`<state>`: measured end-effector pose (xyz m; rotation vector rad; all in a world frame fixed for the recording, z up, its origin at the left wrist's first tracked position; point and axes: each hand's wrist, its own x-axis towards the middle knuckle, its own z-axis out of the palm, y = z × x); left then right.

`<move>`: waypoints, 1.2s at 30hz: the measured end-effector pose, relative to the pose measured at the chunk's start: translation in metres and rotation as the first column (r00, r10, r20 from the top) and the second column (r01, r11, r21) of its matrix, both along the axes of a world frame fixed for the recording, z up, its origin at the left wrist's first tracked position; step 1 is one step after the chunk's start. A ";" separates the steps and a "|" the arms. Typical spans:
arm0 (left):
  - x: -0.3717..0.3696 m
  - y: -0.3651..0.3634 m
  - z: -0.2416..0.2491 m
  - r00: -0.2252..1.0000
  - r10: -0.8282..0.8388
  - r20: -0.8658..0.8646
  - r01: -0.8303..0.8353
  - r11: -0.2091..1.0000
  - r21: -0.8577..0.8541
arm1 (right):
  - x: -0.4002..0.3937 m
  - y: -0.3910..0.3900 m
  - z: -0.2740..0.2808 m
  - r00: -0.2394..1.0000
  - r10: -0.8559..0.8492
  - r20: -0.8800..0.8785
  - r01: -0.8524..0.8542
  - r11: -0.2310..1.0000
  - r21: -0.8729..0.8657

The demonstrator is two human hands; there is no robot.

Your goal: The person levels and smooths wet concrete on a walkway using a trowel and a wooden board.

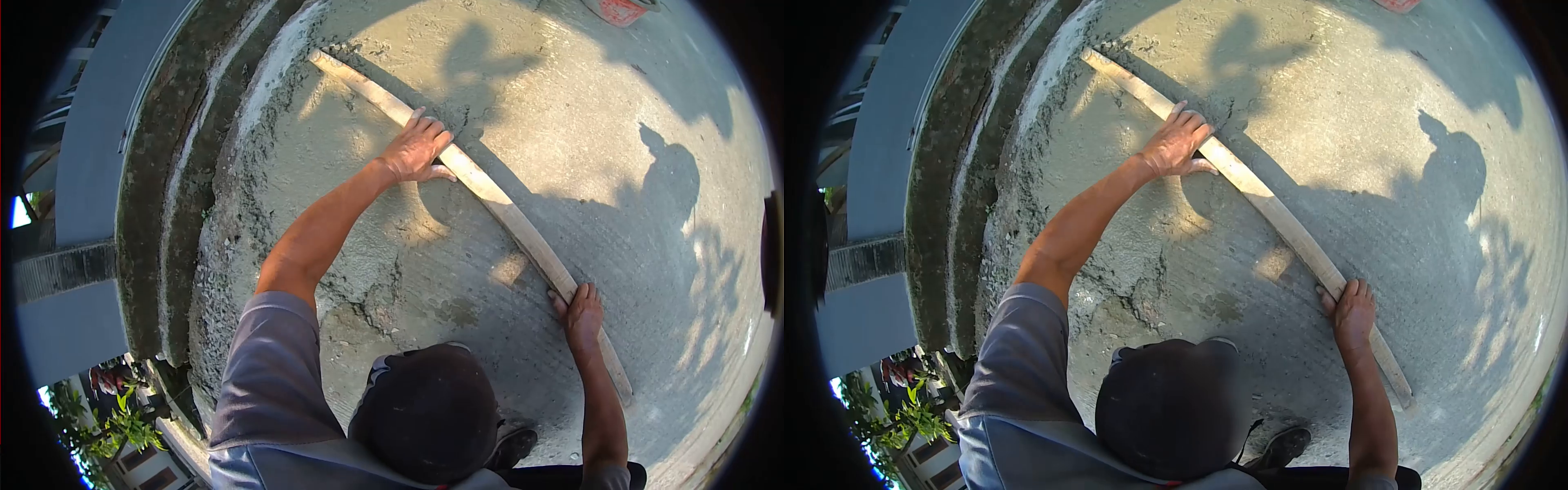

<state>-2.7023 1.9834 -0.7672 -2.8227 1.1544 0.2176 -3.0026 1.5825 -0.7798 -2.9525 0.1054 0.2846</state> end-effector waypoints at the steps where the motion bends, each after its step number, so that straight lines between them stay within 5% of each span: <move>1: 0.013 0.000 0.005 0.999 0.026 -0.034 -0.025 0.999 0.038 | 0.017 0.005 0.004 1.000 -0.003 0.011 0.003 1.000 0.007; 8: 0.064 0.012 0.001 0.994 0.039 0.098 -0.041 0.999 0.017 | 0.077 0.019 0.006 0.994 0.041 0.103 -0.043 0.999 0.017; 17: -0.088 -0.095 0.001 0.983 -0.185 -0.023 0.177 0.967 -0.183 | -0.117 -0.092 0.012 0.999 -0.017 -0.029 0.017 1.000 0.009; 19: -0.113 -0.133 -0.011 0.953 -0.298 0.048 0.295 0.888 -0.353 | -0.158 -0.125 0.019 0.992 -0.083 -0.094 0.086 0.996 0.036; 25: -0.162 -0.241 -0.015 0.892 -0.441 0.101 0.441 0.798 -0.411 | -0.247 -0.195 0.027 0.958 -0.254 -0.131 0.262 0.964 0.053; 30: -0.121 -0.247 -0.012 0.892 -0.440 0.105 0.446 0.817 -0.365 | -0.215 -0.192 0.023 0.956 -0.270 -0.118 0.279 0.958 0.068; 36: -0.020 -0.176 0.008 0.965 -0.262 0.013 0.257 0.935 -0.246 | -0.094 -0.124 0.007 0.978 -0.209 0.009 0.209 0.978 -0.004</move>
